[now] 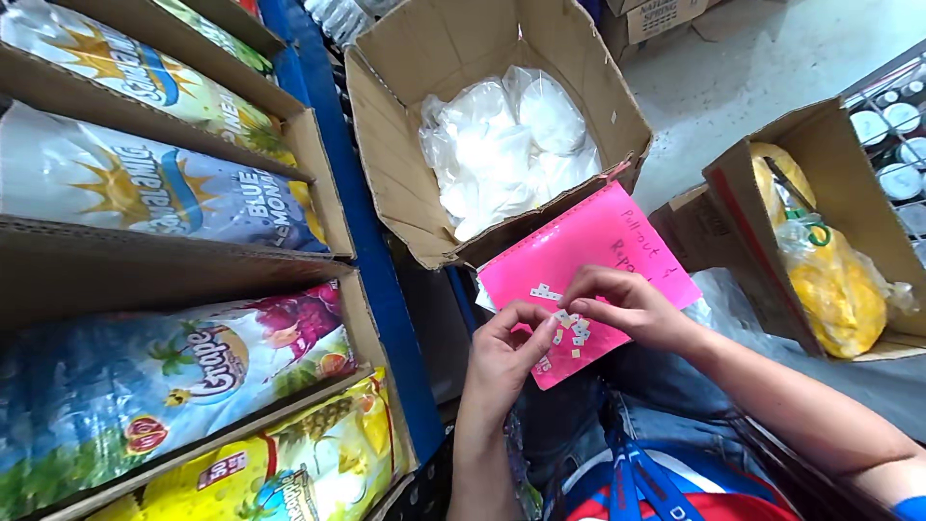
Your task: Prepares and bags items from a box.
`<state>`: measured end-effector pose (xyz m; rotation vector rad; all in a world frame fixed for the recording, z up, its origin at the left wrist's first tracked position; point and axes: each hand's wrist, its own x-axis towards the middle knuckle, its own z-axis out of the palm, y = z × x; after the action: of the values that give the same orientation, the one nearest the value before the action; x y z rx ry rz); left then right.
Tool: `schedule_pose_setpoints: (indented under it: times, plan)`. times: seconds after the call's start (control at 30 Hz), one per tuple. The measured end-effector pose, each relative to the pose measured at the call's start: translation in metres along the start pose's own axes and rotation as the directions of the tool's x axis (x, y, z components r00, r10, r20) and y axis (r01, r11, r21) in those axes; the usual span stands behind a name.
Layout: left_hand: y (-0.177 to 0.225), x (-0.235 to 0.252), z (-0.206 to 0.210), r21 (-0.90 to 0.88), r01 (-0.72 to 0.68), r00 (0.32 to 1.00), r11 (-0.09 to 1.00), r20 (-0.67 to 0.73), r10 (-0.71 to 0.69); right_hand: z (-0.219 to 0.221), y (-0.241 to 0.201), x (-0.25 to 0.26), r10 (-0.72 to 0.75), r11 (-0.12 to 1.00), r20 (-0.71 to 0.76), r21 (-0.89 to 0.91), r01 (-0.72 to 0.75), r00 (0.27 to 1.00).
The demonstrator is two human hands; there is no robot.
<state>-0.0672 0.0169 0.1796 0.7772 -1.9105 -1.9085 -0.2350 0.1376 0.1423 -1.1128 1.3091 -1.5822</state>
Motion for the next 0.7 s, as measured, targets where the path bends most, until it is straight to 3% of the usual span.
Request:
schedule_pose_setpoints:
  times: [0.17, 0.37, 0.7]
  plan:
    - [0.008, 0.006, -0.002, 0.242, -0.135, 0.991, 0.961, 0.038, 0.13, -0.002, -0.012, 0.002, 0.167, 0.979, 0.032, 0.113, -0.17, 0.985]
    - [0.013, 0.013, 0.005, 0.266, -0.209, 0.976, 0.941, -0.004, 0.218, 0.003, -0.02, 0.001, 0.279, 0.938, 0.019, 0.21, -0.277, 0.96]
    - [0.014, 0.011, 0.009, 0.211, -0.223, 0.971, 0.952, -0.04, 0.237, 0.012, -0.021, 0.003, 0.236, 0.937, -0.161, 0.299, -0.18, 0.958]
